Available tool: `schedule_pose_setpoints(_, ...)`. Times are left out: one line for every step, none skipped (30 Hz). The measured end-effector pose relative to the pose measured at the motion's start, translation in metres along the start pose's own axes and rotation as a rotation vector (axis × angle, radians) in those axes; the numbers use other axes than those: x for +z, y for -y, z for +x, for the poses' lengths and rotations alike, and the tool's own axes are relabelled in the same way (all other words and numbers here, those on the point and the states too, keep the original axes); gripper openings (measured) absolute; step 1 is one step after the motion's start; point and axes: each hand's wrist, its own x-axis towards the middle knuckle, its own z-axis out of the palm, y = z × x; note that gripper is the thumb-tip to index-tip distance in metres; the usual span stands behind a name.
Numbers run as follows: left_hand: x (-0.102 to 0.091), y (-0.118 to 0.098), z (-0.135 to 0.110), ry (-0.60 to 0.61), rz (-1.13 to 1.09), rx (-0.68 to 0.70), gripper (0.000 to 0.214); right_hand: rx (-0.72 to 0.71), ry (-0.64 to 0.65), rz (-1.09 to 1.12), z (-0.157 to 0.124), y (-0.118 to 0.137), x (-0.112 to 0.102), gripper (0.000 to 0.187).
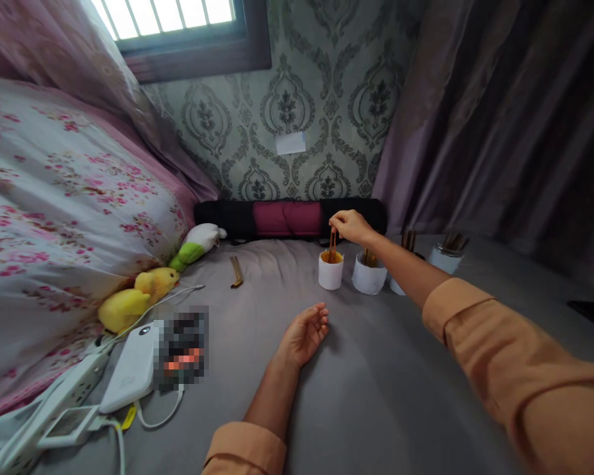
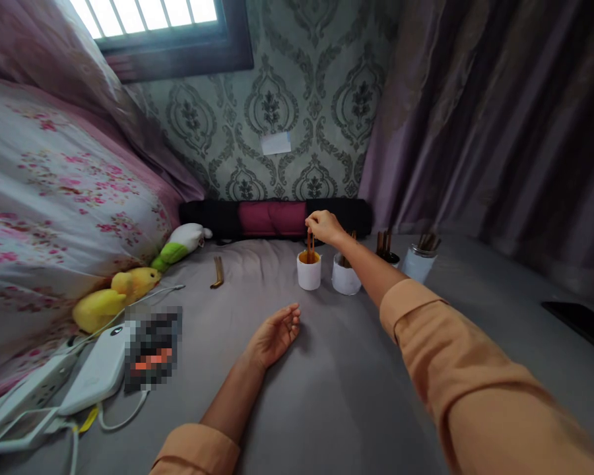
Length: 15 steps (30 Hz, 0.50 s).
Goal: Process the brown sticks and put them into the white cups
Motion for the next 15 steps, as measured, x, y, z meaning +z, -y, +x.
schedule_pose_setpoints(0.000,0.000,0.000,-0.004,0.001,0.001,0.016,0.004,0.012,-0.002,0.001,-0.001,0.002,0.020)
schedule_pose_setpoints(0.000,0.000,0.000,-0.005,0.001,0.002,0.016,0.006,0.026,-0.002,0.001,-0.002,0.004,0.020)
schedule_pose_setpoints(-0.001,0.000,0.000,-0.006,0.001,0.004,0.016,0.007,0.036,-0.003,0.002,-0.003,0.006,0.020)
schedule_pose_setpoints(-0.001,0.001,0.001,-0.006,0.001,0.006,0.015,0.004,0.045,-0.005,0.002,-0.004,0.008,0.021)
schedule_pose_setpoints(-0.002,0.001,0.001,-0.005,0.001,0.006,0.015,0.000,0.049,-0.009,0.002,-0.005,0.010,0.021)
schedule_pose_setpoints(-0.002,0.001,0.001,-0.003,0.001,0.007,0.015,-0.007,0.053,-0.012,0.002,-0.006,0.011,0.021)
schedule_pose_setpoints(-0.002,0.001,0.002,0.000,0.001,0.007,0.015,-0.011,0.056,-0.013,0.002,-0.007,0.013,0.021)
schedule_pose_setpoints(-0.003,0.001,0.002,0.001,0.002,0.008,0.015,-0.012,0.059,-0.014,0.002,-0.007,0.013,0.021)
schedule_pose_setpoints(-0.003,0.001,0.002,0.001,0.003,0.008,0.015,-0.011,0.065,-0.013,0.002,-0.008,0.014,0.022)
schedule_pose_setpoints(-0.003,0.001,0.002,-0.001,0.005,0.008,0.015,-0.009,0.071,-0.012,0.002,-0.008,0.015,0.021)
schedule_pose_setpoints(-0.003,0.001,0.002,-0.002,0.006,0.009,0.015,-0.007,0.076,-0.011,0.002,-0.008,0.015,0.021)
schedule_pose_setpoints(-0.003,0.001,0.002,-0.004,0.006,0.008,0.015,-0.005,0.080,-0.008,0.001,-0.008,0.015,0.021)
schedule_pose_setpoints(-0.003,0.001,0.002,-0.003,0.007,0.007,0.015,-0.002,0.081,-0.005,0.001,-0.008,0.016,0.021)
schedule_pose_setpoints(-0.003,0.001,0.002,-0.002,0.007,0.006,0.015,0.000,0.084,-0.003,0.001,-0.008,0.017,0.021)
schedule_pose_setpoints(-0.003,0.001,0.002,0.001,0.006,0.006,0.015,0.005,0.087,0.000,0.001,-0.009,0.018,0.021)
